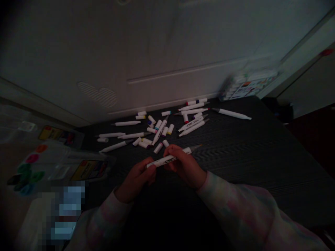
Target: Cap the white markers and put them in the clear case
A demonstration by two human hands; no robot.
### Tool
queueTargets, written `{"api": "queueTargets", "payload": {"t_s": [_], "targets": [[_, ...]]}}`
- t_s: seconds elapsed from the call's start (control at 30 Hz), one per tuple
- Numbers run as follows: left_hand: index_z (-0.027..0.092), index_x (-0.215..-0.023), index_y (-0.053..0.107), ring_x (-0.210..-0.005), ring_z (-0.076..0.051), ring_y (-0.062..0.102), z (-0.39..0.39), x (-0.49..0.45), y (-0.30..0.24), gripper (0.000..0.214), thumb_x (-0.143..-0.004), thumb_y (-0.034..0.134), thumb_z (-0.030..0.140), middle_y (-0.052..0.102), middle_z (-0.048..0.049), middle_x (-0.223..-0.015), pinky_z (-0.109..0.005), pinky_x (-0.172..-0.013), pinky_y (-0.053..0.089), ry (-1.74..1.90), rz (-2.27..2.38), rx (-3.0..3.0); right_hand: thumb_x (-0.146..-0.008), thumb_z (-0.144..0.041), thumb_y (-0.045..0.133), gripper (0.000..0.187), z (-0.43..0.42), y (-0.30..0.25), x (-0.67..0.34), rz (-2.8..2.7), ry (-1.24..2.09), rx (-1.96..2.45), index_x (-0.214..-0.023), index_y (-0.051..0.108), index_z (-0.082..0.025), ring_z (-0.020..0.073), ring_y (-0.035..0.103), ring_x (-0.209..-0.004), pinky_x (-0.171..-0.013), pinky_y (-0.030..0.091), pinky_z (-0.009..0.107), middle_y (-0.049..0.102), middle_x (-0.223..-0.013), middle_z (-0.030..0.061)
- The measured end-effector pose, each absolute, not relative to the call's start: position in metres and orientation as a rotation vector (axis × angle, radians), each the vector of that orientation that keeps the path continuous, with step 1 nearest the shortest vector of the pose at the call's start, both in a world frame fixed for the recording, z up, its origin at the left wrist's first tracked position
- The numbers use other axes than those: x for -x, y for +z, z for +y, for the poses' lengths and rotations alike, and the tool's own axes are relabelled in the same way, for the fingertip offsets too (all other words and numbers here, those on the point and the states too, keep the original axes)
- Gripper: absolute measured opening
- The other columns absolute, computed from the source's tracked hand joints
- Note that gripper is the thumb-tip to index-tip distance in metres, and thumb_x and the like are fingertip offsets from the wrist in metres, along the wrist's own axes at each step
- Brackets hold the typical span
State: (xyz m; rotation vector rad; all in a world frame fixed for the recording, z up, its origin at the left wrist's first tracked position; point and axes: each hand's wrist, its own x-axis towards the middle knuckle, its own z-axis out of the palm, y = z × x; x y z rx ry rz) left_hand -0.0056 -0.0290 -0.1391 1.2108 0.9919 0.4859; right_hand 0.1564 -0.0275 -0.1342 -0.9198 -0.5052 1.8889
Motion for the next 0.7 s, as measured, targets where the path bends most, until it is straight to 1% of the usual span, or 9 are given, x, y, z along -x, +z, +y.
{"api": "queueTargets", "payload": {"t_s": [0.57,0.7], "targets": [[0.018,-0.067,0.042,-0.047,-0.008,0.034,-0.0289,0.0047,-0.1383,0.040,-0.078,0.047,0.056,0.038,0.0062,-0.052,-0.023,-0.047,0.025,0.495,1.002,-1.223,-0.070,-0.034,0.055,0.017,-0.0274,-0.1342,-0.1568,-0.509,1.899,0.930,-0.064,0.055,-0.018,0.0091,0.035,-0.042,-0.051,0.028,0.025,0.041,-0.036,-0.0058],[0.018,-0.066,0.041,-0.047,-0.008,0.034,-0.0290,0.0049,-0.1383,0.039,-0.078,0.047,0.055,0.039,0.0061,-0.052,-0.023,-0.047,0.025,0.497,1.004,-1.219,-0.071,-0.034,0.055,0.017,-0.0281,-0.1343,-0.1568,-0.520,1.893,0.932,-0.064,0.055,-0.018,0.0090,0.033,-0.041,-0.050,0.028,0.025,0.040,-0.036,-0.0062]]}}
